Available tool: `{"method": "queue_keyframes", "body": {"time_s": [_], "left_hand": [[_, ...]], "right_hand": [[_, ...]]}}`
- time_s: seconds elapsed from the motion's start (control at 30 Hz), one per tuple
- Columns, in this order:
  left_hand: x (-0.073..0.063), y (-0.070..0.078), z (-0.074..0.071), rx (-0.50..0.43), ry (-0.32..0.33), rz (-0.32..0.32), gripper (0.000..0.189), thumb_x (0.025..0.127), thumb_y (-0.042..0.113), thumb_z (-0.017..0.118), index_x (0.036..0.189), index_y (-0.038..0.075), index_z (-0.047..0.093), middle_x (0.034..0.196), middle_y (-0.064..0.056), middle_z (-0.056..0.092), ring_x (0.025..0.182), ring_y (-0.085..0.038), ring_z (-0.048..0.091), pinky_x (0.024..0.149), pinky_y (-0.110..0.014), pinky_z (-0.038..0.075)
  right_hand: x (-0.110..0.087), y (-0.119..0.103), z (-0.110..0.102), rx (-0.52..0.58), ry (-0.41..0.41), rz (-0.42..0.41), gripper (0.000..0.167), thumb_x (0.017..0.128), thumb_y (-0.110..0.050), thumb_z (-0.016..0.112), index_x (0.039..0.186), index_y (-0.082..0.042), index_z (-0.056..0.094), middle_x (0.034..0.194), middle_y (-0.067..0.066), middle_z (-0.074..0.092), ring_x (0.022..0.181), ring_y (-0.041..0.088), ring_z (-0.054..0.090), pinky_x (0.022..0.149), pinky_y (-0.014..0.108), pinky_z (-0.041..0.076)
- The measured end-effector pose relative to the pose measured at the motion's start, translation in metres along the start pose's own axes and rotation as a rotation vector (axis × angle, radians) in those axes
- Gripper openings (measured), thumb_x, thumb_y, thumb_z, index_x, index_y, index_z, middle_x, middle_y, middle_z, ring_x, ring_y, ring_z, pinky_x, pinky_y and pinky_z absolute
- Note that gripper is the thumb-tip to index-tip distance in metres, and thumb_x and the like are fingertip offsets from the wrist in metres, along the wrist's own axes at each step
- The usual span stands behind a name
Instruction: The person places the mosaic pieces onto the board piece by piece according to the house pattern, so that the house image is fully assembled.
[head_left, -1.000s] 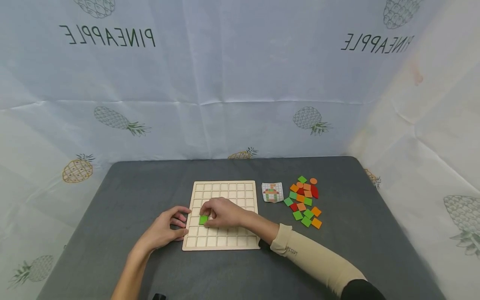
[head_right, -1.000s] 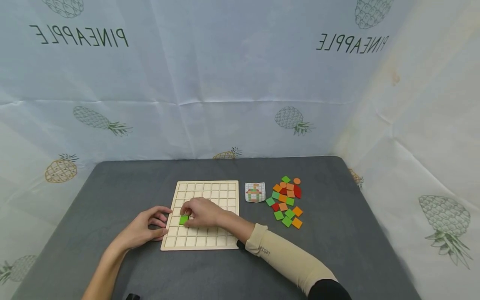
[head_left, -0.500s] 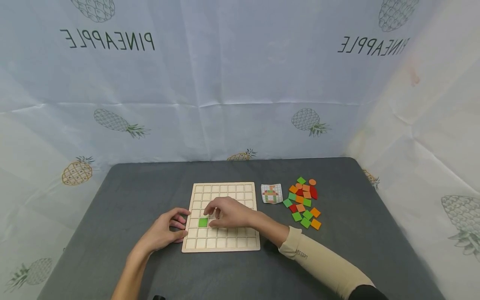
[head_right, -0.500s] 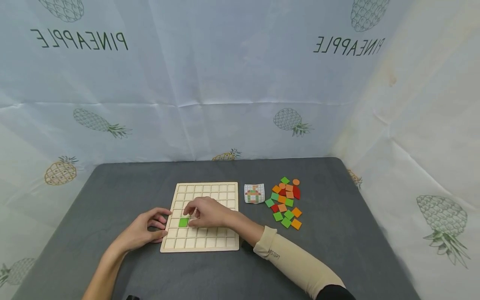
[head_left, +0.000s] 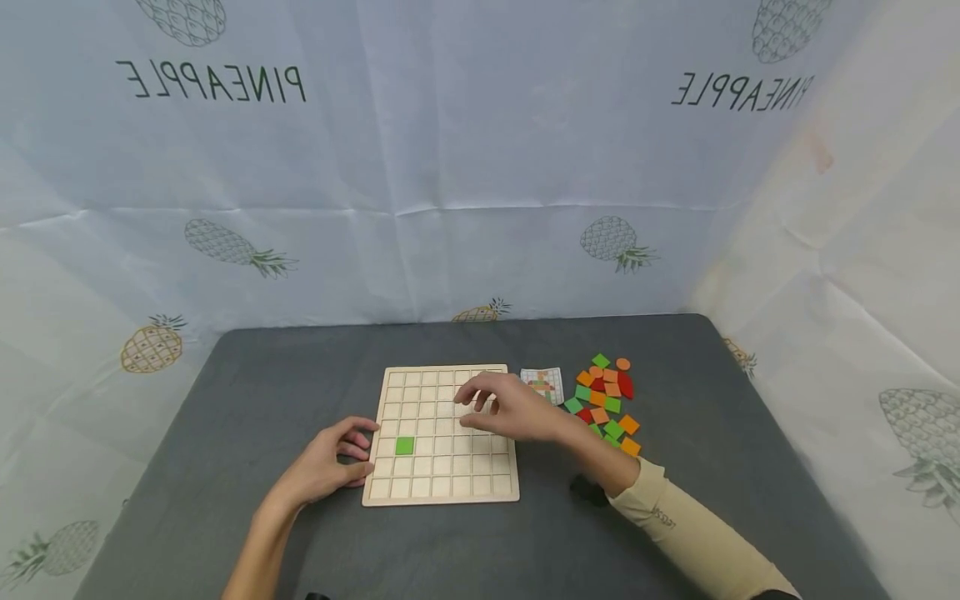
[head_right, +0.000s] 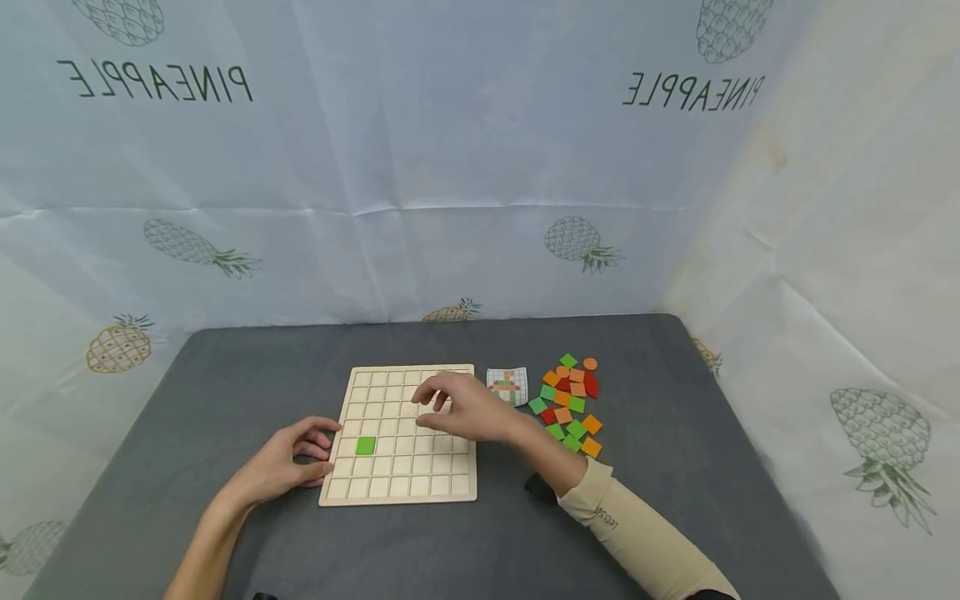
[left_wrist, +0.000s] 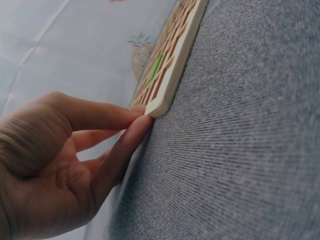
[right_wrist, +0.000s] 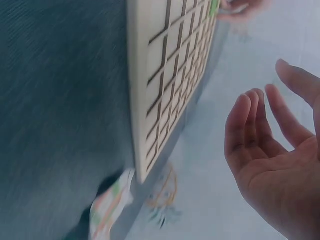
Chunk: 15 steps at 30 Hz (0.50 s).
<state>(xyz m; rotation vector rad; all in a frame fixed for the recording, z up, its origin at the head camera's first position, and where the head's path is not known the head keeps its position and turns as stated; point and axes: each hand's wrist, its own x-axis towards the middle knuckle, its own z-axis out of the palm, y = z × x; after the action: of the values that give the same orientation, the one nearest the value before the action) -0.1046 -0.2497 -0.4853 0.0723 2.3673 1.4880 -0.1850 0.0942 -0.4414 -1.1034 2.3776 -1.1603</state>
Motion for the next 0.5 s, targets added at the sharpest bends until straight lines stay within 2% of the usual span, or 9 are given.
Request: {"method": "queue_keyframes", "body": {"time_s": [0.13,0.33,0.5], "left_hand": [[0.001,-0.001,0.000,-0.003,-0.002,0.005,0.060,0.088,-0.004,0.082,0.143,-0.002,0.058,0.119,-0.021,0.056,0.100,-0.025,0.062,0.069,-0.033,0.067],[0.002,-0.003,0.000,-0.012,-0.003,0.009,0.061,0.088,-0.004,0.082,0.144,-0.002,0.057,0.119,-0.021,0.055,0.099,-0.024,0.061,0.069,-0.033,0.067],[0.002,-0.004,-0.001,-0.009,-0.008,0.018,0.061,0.089,-0.003,0.082,0.144,-0.002,0.057,0.119,-0.021,0.055,0.099,-0.024,0.062,0.070,-0.033,0.067]], "right_hand": [[-0.015,0.007,-0.018,-0.021,0.061,0.029,0.032,0.100,-0.021,0.080,0.128,-0.006,0.073,0.126,0.016,0.075,0.100,0.015,0.070,0.082,0.029,0.063],[-0.038,0.019,-0.046,-0.033,0.183,0.081,0.029,0.099,-0.017,0.081,0.125,-0.009,0.075,0.122,0.017,0.075,0.097,0.017,0.070,0.084,0.038,0.064],[-0.055,0.029,-0.064,-0.049,0.221,0.130,0.028,0.100,-0.019,0.080,0.127,-0.011,0.074,0.124,0.016,0.075,0.101,0.017,0.071,0.085,0.035,0.064]]}}
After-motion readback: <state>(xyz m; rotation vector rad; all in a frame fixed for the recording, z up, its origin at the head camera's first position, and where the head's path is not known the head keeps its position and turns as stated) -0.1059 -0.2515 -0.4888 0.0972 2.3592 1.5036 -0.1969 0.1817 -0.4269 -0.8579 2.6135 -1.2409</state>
